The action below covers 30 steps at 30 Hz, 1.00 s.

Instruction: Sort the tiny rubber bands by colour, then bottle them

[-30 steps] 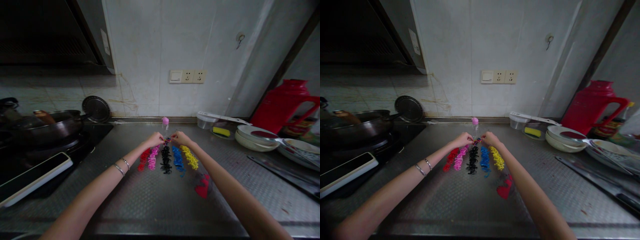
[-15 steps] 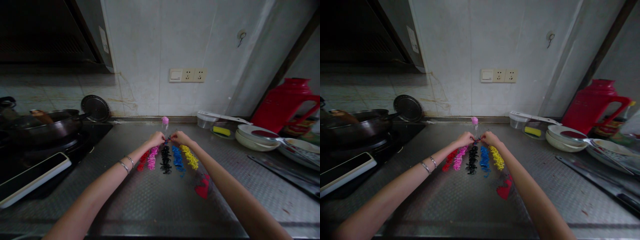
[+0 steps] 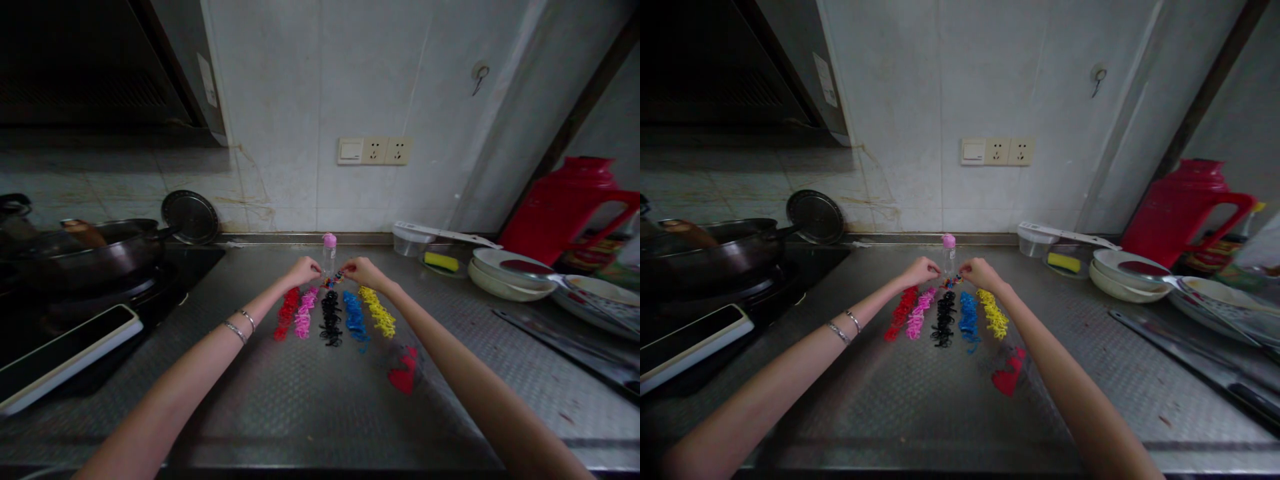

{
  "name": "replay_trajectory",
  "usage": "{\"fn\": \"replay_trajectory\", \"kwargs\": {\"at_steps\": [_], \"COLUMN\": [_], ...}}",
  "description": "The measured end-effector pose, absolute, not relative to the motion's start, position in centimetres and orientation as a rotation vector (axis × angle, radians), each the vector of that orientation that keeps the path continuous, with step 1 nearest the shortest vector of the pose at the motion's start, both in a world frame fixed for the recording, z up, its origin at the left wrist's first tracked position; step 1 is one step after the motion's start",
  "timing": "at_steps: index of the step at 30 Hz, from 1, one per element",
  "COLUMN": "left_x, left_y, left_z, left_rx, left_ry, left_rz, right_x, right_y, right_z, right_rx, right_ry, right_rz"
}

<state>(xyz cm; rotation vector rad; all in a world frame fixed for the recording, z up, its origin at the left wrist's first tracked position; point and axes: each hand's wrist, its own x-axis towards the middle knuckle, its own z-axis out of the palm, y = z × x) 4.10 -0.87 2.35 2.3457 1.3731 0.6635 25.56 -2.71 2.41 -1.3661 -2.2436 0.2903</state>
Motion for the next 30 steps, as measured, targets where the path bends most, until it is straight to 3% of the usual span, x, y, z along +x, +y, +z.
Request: {"fn": "replay_trajectory", "kwargs": {"at_steps": [16, 30], "left_x": [0.3, 4.8], "left_y": [-1.3, -2.6], "left_z": [3.0, 2.1], "left_rx": [2.304, 2.524], "left_ry": [1.453, 1.160], "left_rz": [0.714, 0.434], "right_x": [18.0, 25.6], "right_y": [-5.5, -3.9], "right_z": [1.8, 1.5], "right_rx": [-1.018, -1.465], "right_ry": [-2.510, -2.333], "right_rz": [0.463, 0.257]}}
